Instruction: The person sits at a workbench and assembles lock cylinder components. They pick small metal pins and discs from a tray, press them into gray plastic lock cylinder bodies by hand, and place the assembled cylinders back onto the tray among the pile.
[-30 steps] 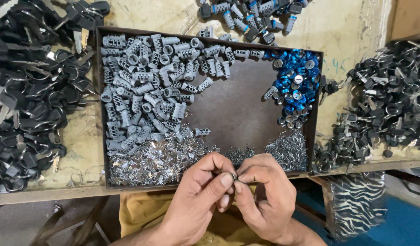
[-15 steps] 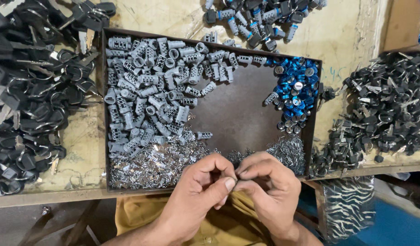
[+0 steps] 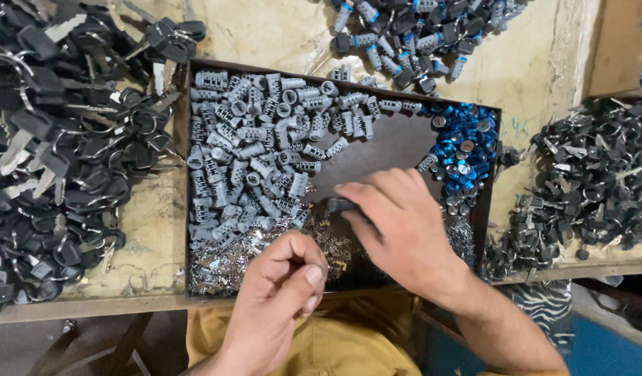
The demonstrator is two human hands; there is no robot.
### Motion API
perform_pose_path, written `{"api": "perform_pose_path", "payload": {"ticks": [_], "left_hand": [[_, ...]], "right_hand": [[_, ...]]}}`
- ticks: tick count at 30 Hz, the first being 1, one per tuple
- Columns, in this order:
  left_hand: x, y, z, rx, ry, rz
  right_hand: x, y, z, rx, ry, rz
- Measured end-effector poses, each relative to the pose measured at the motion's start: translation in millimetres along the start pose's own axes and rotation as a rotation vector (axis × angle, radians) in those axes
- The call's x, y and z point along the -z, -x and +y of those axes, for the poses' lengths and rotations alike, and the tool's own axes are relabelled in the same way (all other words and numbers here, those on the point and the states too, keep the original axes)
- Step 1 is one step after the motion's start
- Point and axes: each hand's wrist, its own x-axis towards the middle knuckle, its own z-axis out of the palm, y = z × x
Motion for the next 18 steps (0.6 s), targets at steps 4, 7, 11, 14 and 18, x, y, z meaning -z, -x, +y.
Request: {"api": "perform_pose_path", "payload": {"ticks": [4,7,11,14,18], "left_hand": [[-3,-3,-2,0.067,-0.115,-0.018],[-5,-10,-4,0.113,-0.113,-0.065],[-9,-9,-6,0.164,-0.109,-0.097],[-12,-9,-6,0.158,-0.111,-0.104],[-16,-8,-7,0.154,-0.161,-0.063]], "right_hand": [[7,39,-12,-0.255,-0.296,0.043],[-4,65,-16,-0.239,-0.588,0.096],[-14,82,-16,-0.325,-0.778,0.202],[-15,84,-16,-0.303,-0.722,0.238],[-11,84,-19,-0.31,-0.666,0.252]]}}
